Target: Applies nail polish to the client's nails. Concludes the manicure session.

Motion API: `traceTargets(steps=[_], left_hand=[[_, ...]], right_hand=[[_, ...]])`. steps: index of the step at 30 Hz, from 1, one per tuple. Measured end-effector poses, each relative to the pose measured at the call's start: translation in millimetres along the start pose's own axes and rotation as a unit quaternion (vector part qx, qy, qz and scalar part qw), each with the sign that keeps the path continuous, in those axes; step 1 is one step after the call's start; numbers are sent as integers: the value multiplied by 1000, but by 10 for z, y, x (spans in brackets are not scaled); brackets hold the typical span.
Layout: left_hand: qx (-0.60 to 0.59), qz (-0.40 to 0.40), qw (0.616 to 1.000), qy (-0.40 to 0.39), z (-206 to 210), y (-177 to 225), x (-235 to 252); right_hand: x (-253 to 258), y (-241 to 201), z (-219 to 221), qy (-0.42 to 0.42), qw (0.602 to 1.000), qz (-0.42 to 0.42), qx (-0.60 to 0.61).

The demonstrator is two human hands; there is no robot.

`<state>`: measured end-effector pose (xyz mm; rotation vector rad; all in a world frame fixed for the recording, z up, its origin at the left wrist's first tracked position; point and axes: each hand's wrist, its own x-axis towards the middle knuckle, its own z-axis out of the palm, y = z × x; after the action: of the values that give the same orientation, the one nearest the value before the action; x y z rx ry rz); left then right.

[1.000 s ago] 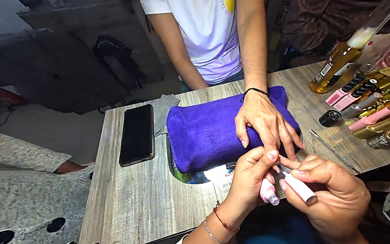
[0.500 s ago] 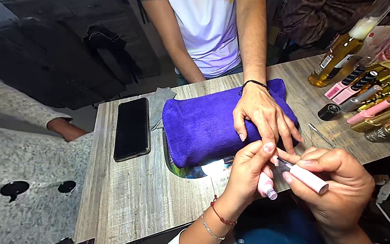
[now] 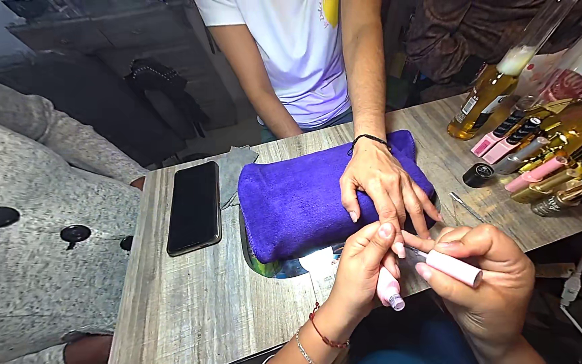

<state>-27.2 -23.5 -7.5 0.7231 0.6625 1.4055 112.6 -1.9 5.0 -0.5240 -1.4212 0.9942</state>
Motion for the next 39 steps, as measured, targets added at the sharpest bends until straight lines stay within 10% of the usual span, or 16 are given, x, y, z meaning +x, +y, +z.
traceTargets(steps=[19,39], left_hand=[[7,19,1000,-21,-15,-19,-3],[100,-10,987,128,-161,384,-178]], right_hand=[[-129,-112,-136,-64,988,-99,-97],[-73,-265,-605,-21,992,-116,-42]])
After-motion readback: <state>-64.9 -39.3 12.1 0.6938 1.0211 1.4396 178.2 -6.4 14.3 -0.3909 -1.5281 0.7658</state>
